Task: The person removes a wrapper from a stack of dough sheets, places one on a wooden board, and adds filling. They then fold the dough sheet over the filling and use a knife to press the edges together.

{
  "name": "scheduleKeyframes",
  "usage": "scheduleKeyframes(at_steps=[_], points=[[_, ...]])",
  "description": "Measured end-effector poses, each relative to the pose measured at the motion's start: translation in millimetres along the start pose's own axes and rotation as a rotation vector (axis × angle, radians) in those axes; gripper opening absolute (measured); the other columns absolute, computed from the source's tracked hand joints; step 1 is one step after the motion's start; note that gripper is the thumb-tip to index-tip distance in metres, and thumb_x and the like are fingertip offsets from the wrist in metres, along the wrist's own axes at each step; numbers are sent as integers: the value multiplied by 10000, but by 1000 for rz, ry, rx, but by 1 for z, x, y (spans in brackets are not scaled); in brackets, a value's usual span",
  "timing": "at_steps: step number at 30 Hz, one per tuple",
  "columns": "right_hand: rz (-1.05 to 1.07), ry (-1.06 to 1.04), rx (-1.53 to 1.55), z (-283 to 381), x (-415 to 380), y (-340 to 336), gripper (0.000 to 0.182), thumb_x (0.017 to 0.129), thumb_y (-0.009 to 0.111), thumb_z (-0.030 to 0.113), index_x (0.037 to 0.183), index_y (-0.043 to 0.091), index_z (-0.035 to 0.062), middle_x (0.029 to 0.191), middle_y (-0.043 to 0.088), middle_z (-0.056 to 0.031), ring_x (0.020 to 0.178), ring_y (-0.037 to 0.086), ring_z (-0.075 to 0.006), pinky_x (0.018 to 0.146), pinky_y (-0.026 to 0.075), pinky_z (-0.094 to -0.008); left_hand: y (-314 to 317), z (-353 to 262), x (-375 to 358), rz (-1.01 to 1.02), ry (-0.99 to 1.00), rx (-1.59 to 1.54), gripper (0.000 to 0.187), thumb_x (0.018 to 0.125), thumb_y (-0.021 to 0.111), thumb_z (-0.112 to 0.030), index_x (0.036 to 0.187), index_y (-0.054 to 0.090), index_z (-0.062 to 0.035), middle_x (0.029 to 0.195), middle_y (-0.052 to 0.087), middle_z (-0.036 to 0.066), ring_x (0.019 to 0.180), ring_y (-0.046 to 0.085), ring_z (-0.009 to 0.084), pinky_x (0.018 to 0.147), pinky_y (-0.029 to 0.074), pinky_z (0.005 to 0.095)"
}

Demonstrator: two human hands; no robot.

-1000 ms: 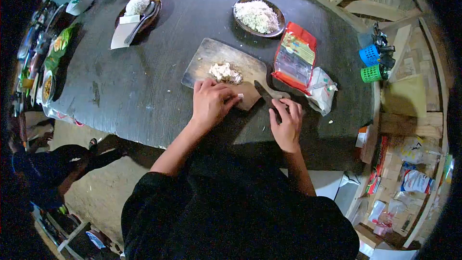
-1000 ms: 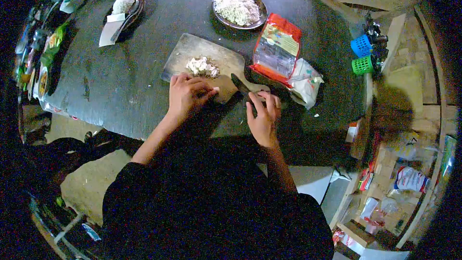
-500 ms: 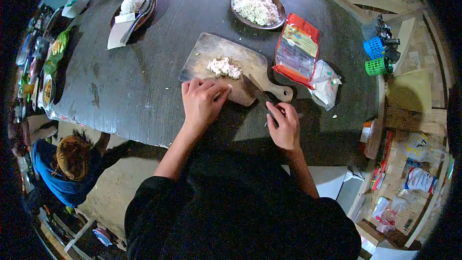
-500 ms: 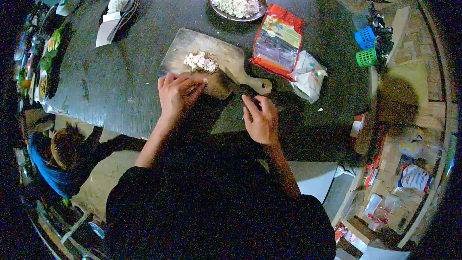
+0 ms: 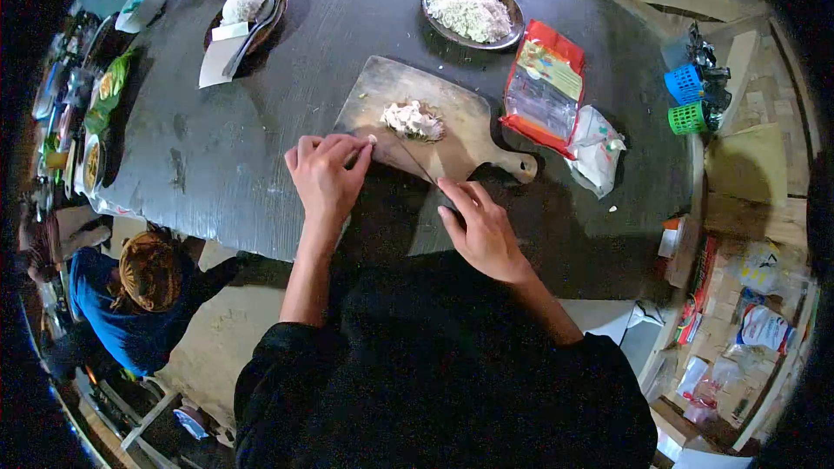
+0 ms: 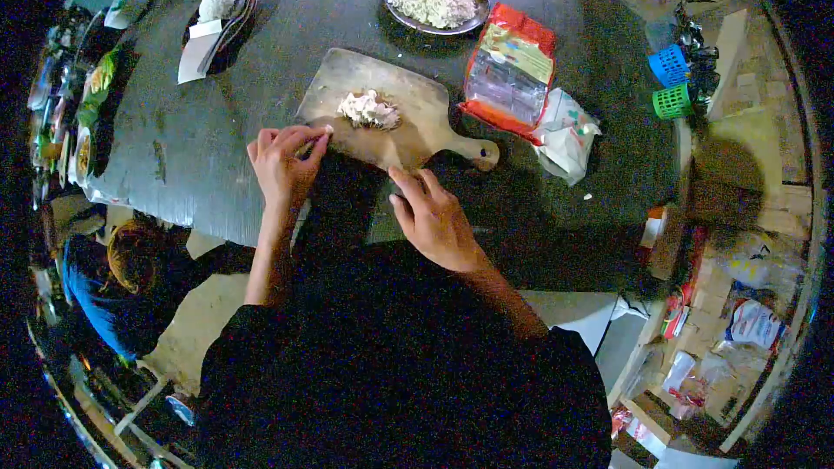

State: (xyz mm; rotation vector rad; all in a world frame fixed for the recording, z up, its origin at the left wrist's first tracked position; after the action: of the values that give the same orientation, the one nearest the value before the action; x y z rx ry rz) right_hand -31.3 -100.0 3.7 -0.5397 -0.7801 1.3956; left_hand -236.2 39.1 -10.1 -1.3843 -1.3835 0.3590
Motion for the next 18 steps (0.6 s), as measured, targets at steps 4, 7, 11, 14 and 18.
scheduleKeyframes(at_steps=[4,7,11,14,18], points=[[40,-2,47,5,-1,4,562,936,670,107,1474,510,114,1079,609,-206,847,667,-411,725,577,-466,5,0,2,-4,13,34,112,802,840,-311,845,794,-218,917,759,-86,876,615,189,872,414,372],[61,-26,-15,9,-3,4,584,932,672,113,1489,498,124,1071,605,-195,810,671,-400,702,580,-467,9,3,1,-45,24,-20,97,804,830,-280,802,776,-199,878,751,-90,844,600,182,851,395,378],[79,-52,-101,14,-6,5,605,936,667,123,1510,476,132,1057,590,-179,767,673,-378,677,584,-451,8,2,0,-9,-14,-83,71,791,824,-257,829,783,-213,896,758,-99,843,601,178,868,392,381],[69,-68,-93,13,-6,6,607,933,666,106,1509,475,128,1014,571,-172,753,663,-368,658,580,-449,3,-1,2,16,10,-33,95,781,824,-245,867,791,-221,933,764,-100,881,608,179,879,405,372],[95,-55,-79,12,-5,5,625,923,669,91,1513,465,119,971,550,-169,741,649,-364,643,573,-456,5,-2,3,5,45,-21,84,795,797,-246,874,790,-220,957,767,-113,897,591,180,879,391,376]])
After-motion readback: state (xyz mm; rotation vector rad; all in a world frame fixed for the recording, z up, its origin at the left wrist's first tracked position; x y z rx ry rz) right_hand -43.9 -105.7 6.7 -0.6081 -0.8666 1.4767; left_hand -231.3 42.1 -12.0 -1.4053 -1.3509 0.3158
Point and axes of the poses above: each hand's wrist, its own x-axis towards the middle knuckle, its own y-axis out of the palm, z = x × y, the point moved 2 cm from there along x, towards the middle knuckle
